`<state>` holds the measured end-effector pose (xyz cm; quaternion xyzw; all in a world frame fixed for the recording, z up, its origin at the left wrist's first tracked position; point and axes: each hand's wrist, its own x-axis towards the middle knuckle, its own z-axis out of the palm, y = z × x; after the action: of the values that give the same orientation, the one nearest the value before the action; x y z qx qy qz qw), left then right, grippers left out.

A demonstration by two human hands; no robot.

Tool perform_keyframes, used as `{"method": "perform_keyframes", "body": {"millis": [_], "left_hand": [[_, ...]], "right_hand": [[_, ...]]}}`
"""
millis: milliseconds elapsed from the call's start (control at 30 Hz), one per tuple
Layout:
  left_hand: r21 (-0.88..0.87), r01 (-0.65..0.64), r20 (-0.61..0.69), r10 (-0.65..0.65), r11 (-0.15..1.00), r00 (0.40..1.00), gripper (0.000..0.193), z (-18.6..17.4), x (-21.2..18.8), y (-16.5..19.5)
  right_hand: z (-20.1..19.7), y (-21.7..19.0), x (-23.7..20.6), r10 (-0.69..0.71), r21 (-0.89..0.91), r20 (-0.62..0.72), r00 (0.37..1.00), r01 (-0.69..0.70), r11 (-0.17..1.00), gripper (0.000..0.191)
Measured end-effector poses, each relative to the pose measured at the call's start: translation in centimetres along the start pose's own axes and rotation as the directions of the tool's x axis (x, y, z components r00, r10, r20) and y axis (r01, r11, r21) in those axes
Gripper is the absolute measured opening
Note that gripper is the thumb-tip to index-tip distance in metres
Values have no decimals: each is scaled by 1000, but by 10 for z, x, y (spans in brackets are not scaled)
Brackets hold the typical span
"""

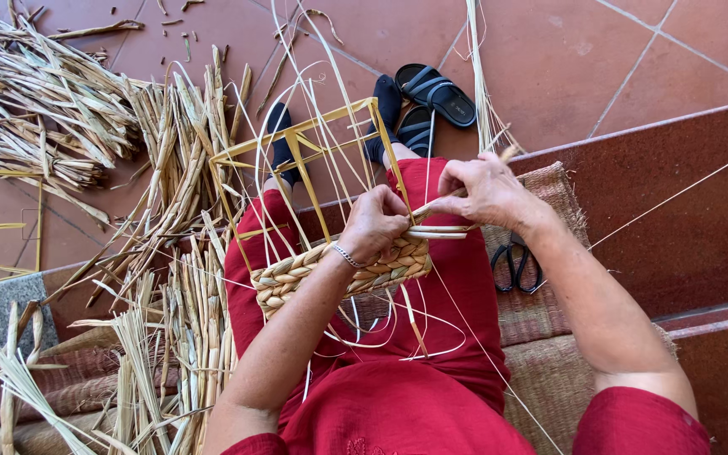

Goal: The person weaves a basket using dried palm leaves, interlacing strands through a metal frame held on their lap. They use scissors to trim excess material and continue the weaving pattern around the basket's rim.

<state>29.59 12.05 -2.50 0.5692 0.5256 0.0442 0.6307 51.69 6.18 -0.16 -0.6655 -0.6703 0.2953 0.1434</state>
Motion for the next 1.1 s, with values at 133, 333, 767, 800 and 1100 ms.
{"method": "perform_keyframes", "body": {"millis": [133,333,767,800,1100], "left_hand": [[104,-348,-103,358,932,928,35,8,-9,-3],[453,-603,-58,696,657,715,67,23,-52,-14],[-73,-515,-162,499,854,851,31,8,-60,-45],[-48,-518,-152,506,854,849,31,7,-62,-45],[-55,-539,-124,529,841,839,35,4,-65,-50]], "right_hand": [[-22,-34,-16,-137,-348,-137,981,81,934,32],[-14,-74,-70,-108,208,-31,994,112,972,26],[82,-14,-83,233,715,-152,960,-57,697,28],[83,-16,-78,146,655,-290,946,85,751,28],[78,-15,-28,147,556,-282,948,36,831,20]]}}
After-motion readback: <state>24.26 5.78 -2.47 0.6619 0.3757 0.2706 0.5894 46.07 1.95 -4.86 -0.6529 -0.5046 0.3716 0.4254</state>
